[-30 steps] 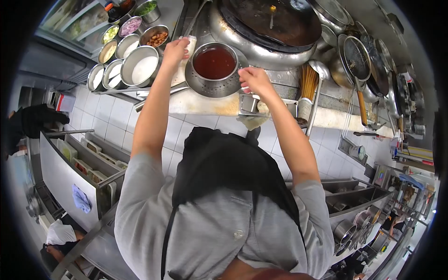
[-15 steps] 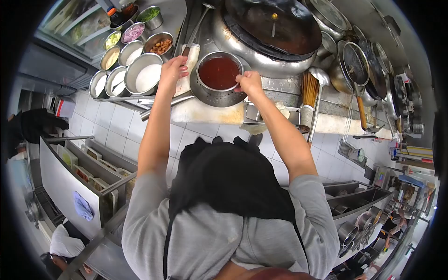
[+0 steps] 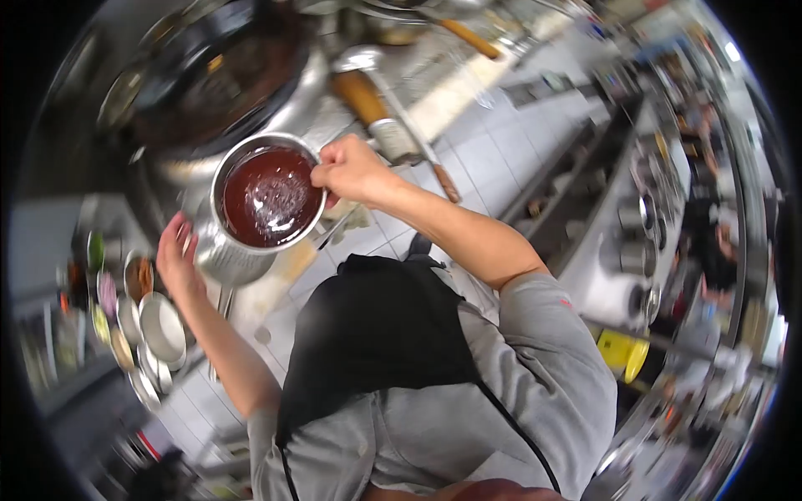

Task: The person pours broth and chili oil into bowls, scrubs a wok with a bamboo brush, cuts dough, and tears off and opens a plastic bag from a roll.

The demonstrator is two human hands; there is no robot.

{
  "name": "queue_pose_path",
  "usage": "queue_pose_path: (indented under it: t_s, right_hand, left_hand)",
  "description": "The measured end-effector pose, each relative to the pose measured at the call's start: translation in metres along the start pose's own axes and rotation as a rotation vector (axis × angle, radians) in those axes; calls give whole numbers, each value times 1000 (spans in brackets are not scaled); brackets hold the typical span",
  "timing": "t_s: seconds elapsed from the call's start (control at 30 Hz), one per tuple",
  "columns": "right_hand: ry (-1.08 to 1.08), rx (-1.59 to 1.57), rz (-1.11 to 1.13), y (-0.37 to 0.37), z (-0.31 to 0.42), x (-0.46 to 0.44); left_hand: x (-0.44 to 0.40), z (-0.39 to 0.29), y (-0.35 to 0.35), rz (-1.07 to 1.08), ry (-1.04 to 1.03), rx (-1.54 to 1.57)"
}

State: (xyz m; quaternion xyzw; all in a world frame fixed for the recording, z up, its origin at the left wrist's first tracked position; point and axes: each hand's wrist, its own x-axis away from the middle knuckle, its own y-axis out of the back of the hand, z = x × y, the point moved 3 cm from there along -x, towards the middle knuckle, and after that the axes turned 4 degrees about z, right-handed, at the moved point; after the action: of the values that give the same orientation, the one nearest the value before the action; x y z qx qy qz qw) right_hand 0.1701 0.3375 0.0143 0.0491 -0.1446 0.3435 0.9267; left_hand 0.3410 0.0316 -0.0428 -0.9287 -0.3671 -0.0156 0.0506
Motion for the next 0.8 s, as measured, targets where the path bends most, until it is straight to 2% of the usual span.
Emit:
queue_pose_path:
  t_s: [0.2, 0.27, 0.43, 0.53, 0.73, 0.8]
  right_hand:
    - [58, -75, -335, 119, 12, 92]
    - [-7, -64, -459, 158, 20, 135]
    - [1, -102, -855, 252, -13, 220]
    - [94, -213, -1107, 295, -37, 269]
    - [56, -281, -1540, 372, -101, 361]
    - [46, -322, -1620, 386, -112, 387]
  left_hand:
    - [-15, -40, -116, 288, -53, 34]
    - [-15, -49, -157, 377, -38, 60]
    - [-15, -50, -234, 588, -34, 86]
    - [-17, -43, -267, 653, -5, 75]
    - [-15, -35, -310, 705, 36, 29]
    - [-15, -32, -317, 717, 44, 28]
